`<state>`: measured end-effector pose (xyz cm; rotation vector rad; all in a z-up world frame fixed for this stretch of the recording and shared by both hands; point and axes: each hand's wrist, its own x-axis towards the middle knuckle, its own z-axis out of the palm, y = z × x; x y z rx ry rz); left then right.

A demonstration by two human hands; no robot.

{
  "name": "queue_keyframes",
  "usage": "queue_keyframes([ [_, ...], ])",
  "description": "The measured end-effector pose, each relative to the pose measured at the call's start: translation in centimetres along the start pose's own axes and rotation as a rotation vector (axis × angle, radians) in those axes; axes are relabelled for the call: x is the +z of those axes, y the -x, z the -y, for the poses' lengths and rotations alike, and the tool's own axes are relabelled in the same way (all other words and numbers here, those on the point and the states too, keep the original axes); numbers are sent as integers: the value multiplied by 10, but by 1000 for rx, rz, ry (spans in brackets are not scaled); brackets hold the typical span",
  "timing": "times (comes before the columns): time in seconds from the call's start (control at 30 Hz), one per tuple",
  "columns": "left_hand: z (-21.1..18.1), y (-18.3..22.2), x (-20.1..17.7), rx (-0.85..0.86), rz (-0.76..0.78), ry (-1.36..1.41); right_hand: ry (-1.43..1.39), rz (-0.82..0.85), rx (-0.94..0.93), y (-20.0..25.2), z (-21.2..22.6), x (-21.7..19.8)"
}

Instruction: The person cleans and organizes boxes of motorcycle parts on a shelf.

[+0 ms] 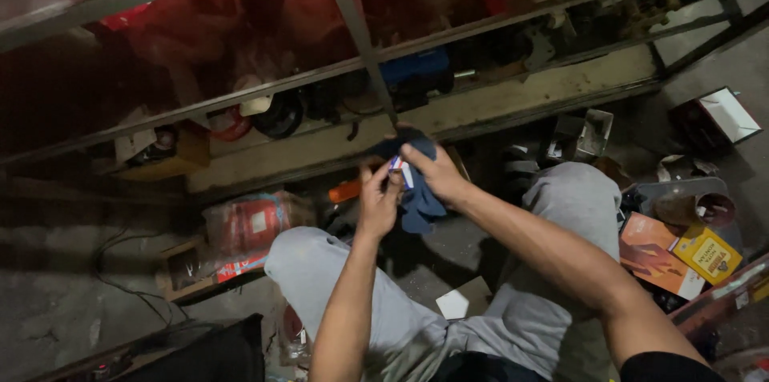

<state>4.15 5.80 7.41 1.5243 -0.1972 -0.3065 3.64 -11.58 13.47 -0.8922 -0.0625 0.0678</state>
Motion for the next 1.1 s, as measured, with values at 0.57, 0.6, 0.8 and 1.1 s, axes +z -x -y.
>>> queue_keyframes([
  [0.57, -39, -10, 18, 100, -75, 209, -229, -554, 328, -10, 7, -21],
  [0.6, -35, -11, 16, 134, -43, 199, 49, -512, 110, -12, -10, -36],
  [0.8, -2, -18, 8, -2, 76, 380, 554, -471, -215, -12, -23, -50],
  [1.1, -3, -15, 14, 178, 66, 49, 803, -472, -448, 1, 8, -1],
])
